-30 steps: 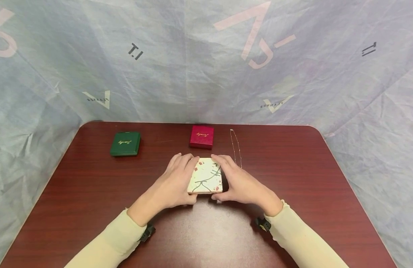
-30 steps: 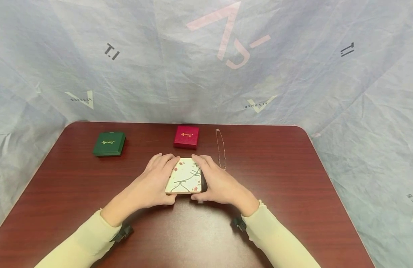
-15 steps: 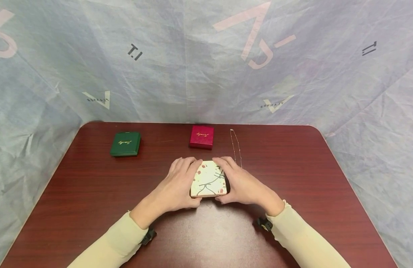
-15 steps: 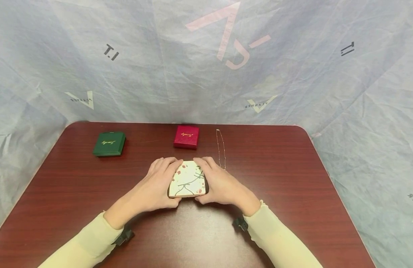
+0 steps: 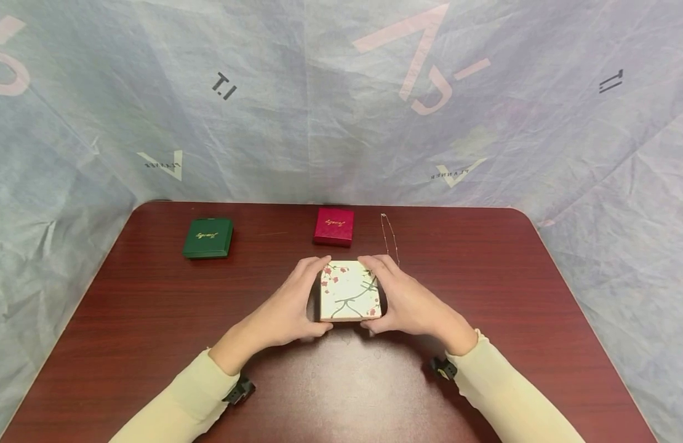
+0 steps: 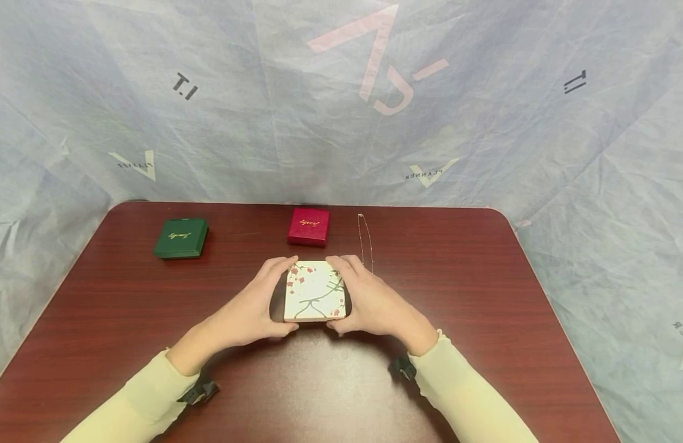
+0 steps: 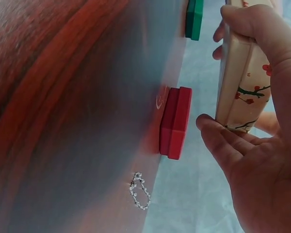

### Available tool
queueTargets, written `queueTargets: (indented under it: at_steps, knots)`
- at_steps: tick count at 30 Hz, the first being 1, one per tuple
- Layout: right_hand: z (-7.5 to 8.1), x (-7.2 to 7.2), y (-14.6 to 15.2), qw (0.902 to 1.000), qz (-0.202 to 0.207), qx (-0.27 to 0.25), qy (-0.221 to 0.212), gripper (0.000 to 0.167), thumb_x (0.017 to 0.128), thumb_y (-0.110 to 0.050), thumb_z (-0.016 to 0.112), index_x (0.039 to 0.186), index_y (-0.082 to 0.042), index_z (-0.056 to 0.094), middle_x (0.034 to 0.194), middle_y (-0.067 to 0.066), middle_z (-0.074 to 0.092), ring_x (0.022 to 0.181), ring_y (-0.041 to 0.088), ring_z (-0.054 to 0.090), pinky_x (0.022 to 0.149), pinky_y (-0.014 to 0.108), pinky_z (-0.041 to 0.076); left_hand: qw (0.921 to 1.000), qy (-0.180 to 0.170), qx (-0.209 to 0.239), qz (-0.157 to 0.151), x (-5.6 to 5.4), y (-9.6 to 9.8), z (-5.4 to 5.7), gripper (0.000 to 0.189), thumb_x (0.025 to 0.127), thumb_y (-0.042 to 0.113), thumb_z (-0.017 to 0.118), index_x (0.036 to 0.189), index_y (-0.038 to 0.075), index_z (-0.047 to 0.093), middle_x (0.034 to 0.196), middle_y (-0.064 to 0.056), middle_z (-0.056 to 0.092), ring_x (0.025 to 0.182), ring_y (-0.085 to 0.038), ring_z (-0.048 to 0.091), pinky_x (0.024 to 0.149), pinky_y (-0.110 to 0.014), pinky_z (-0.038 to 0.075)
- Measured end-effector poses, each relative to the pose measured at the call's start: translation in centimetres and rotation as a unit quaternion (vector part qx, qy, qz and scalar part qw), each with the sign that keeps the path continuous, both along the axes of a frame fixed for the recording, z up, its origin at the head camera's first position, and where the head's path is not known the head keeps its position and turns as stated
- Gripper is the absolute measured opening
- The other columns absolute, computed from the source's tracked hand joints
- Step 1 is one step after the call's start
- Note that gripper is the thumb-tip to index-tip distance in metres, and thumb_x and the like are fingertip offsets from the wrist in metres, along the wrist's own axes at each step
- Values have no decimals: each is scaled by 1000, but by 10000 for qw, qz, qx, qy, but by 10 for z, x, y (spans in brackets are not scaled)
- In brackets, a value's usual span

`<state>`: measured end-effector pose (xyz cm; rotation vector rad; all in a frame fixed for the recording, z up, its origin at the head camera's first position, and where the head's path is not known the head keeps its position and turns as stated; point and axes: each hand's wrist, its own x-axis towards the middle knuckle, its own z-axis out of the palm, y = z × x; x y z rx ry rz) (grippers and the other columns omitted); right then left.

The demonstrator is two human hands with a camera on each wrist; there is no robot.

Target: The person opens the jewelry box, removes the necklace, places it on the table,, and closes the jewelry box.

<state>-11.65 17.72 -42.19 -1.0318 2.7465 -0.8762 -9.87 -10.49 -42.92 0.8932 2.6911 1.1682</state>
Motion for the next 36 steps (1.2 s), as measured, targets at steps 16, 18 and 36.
queueTargets:
  at_steps: [16, 18, 36]
  knots:
    - [-3, 1, 1, 9999, 60, -131, -38, 118, 68, -37, 100, 162, -14, 33, 150, 2, 42, 123, 12, 55, 105, 37, 51, 9990, -56, 414, -159, -4, -5, -8, 124, 69, 21, 102, 166, 13, 25, 156, -7, 39, 139, -19, 46, 117, -44, 41]
    - [-4, 0, 1, 9999, 102, -115, -19, 118, 68, -39, 100, 162, -14, 33, 150, 2, 42, 123, 12, 55, 106, 36, 51, 9990, -90, 417, -150, -4, -5, -9, 122, 69, 21, 102, 164, 12, 26, 154, -6, 39, 138, -18, 46, 117, -43, 41]
    - [3, 0, -11, 9976, 524, 331, 294, 116, 73, -50, 94, 161, -1, 36, 155, 10, 43, 141, 19, 41, 115, 40, 43, 9985, -400, 246, -282, -1, -3, -8, 118, 73, 22, 99, 164, 11, 24, 155, -4, 36, 138, -15, 45, 117, -40, 40]
